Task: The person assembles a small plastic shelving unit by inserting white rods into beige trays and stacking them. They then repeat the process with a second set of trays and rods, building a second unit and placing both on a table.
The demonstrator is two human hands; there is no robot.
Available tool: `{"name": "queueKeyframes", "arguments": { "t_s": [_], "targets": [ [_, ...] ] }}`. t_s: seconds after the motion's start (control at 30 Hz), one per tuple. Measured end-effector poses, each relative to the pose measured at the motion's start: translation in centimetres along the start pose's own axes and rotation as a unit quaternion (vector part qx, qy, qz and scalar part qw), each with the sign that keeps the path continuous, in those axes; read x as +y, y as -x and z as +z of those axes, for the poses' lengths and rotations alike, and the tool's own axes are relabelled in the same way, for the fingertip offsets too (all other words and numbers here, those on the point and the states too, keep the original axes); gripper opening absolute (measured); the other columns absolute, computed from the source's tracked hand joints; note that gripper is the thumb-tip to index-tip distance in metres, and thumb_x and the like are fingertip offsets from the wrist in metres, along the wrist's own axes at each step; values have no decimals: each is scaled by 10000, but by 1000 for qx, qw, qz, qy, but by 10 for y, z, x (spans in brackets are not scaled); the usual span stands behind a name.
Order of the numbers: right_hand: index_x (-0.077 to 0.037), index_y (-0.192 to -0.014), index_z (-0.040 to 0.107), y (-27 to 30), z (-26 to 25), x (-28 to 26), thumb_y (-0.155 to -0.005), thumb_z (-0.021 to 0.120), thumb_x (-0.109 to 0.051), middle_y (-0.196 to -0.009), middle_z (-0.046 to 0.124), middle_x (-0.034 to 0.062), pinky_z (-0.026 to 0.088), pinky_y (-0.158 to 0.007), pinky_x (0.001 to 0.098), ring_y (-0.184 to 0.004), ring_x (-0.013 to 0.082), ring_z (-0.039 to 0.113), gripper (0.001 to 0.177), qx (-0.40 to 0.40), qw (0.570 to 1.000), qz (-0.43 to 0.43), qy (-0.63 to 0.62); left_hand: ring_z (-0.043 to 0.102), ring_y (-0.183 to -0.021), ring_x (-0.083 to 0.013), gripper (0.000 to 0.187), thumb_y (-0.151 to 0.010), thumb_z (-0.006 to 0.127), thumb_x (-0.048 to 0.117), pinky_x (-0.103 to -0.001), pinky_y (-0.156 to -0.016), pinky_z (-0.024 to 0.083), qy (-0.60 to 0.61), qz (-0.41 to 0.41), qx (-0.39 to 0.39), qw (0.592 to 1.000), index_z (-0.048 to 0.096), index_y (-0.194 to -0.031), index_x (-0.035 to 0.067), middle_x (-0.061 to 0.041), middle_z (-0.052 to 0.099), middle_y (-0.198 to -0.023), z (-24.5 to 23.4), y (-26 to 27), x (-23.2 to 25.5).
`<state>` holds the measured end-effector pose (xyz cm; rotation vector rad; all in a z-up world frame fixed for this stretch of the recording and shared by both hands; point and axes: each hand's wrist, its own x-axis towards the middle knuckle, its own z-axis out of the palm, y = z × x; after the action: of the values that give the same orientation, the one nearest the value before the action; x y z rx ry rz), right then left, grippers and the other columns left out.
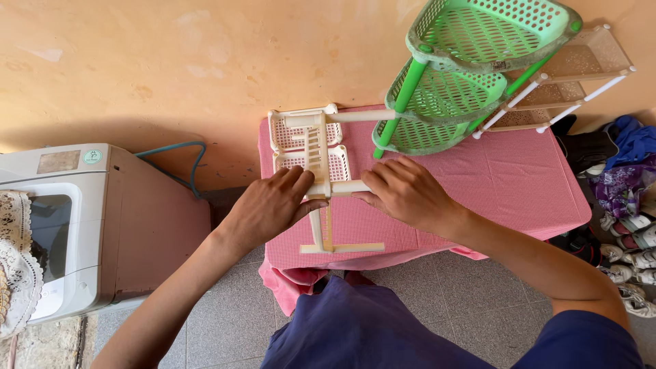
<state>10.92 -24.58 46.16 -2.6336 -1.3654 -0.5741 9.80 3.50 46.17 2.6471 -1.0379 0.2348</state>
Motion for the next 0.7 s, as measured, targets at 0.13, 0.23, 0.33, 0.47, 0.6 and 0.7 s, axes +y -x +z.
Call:
{"name": "queueKeyframes", "arguments": {
  "t_s": [0.13,0.23,0.33,0.47,0.6,0.7],
  "targets": [
    [-35,-910,620,10,3,-3,-987,641,-350,-789,676,76,556,-625,331,-718,192,687,325,-21,997,-51,60,634,-847,-294,311,-1048,512,329,-408,-678,549,71,28,-31,997,524,-1000,23,-123,570,-880,3,11,2],
    [-35,-868,599,18,4,-8,-990,633,-356,-728,656,74,560,-577,318,-657,181,679,346,-28,996,-61,58,640,-830,-284,300,-1031,533,319,-401,-695,545,53,71,-7,996,529,-1003,20,-109,580,-885,7,17,4],
    [-45,-830,584,27,2,-14,-995,628,-354,-670,636,70,554,-526,306,-588,172,660,353,-50,996,-60,47,634,-812,-277,290,-1015,555,299,-397,-681,545,38,85,-11,996,530,-992,11,-108,570,-869,13,21,10],
    [-51,-797,570,40,-1,-20,-983,627,-339,-627,619,69,522,-459,295,-530,159,634,348,-65,994,-67,56,623,-789,-248,263,-1004,580,264,-381,-679,545,34,107,-2,994,529,-977,8,-98,558,-863,17,27,24],
    [-63,-767,567,49,-1,-28,-998,634,-335,-559,600,55,502,-409,299,-448,147,599,363,-129,990,-56,0,611,-769,-217,258,-995,598,258,-356,-675,550,22,131,-10,991,531,-980,9,-81,555,-856,21,28,37],
    [-58,-759,566,53,-4,-33,-985,650,-322,-539,589,51,492,-396,313,-428,150,589,358,-148,988,-37,-30,605,-767,-203,268,-1000,592,265,-346,-681,547,15,134,-20,991,531,-997,4,-72,557,-856,21,26,41]
  ]
}}
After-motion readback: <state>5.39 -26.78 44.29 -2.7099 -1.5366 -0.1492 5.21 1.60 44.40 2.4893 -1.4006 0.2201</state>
